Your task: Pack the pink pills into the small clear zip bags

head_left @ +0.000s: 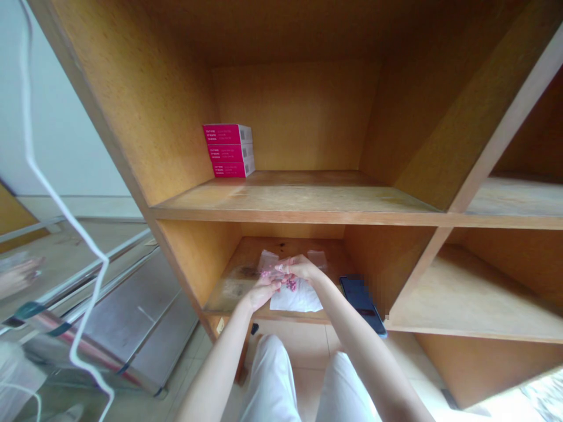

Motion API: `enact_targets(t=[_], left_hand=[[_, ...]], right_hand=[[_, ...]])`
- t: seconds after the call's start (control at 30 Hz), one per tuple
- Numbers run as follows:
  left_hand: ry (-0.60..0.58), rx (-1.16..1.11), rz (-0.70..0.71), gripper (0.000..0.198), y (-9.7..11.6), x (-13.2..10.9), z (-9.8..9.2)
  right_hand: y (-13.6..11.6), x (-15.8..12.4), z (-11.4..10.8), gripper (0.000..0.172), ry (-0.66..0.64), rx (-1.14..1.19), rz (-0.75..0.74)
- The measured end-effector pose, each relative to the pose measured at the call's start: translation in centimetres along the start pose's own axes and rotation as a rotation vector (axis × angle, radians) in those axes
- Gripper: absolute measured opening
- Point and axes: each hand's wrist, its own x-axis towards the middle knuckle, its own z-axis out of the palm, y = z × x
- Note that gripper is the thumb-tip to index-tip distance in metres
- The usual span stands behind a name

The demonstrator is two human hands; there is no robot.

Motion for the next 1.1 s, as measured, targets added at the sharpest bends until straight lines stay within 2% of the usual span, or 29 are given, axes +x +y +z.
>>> enact_targets(t=[0.13, 0.23, 0.33, 0.5, 0.77, 1.1], left_hand=[[-0.063, -0.123, 0.088, 0.048, -0.1, -0.1, 0.2], [-0.066, -0.18, 0.127, 0.062, -0.3, -0.4, 0.3], [-0.053, -0.191, 0.141, 0.066, -0.5, -0.7, 0.6], [-0.018, -0.231, 0.183, 0.062, -1.1, -0.9, 0.8], [0.077, -0.227, 0.187, 0.053, -2.4, -0.9, 0.0], [0.145, -0.258, 0.19, 0.045, -3.2, -1.0, -0.4]], right_hand=[[1.5, 0.6, 0.0, 0.038, -0.069, -0.119, 0.049], [2.5, 1.0, -0.2, 0.04, -0.056, -0.166, 0.07], [3.1, 1.2, -0.3, 0.044, -0.047, -0.184, 0.053], [3.2, 1.2, -0.1, 0.045, -0.069, -0.21, 0.032], [3.2, 0.9, -0.1, 0.025, -0.094, -0.178, 0.051], [2.6, 0.4, -0.3, 0.03, -0.204, -0.189, 0.071]])
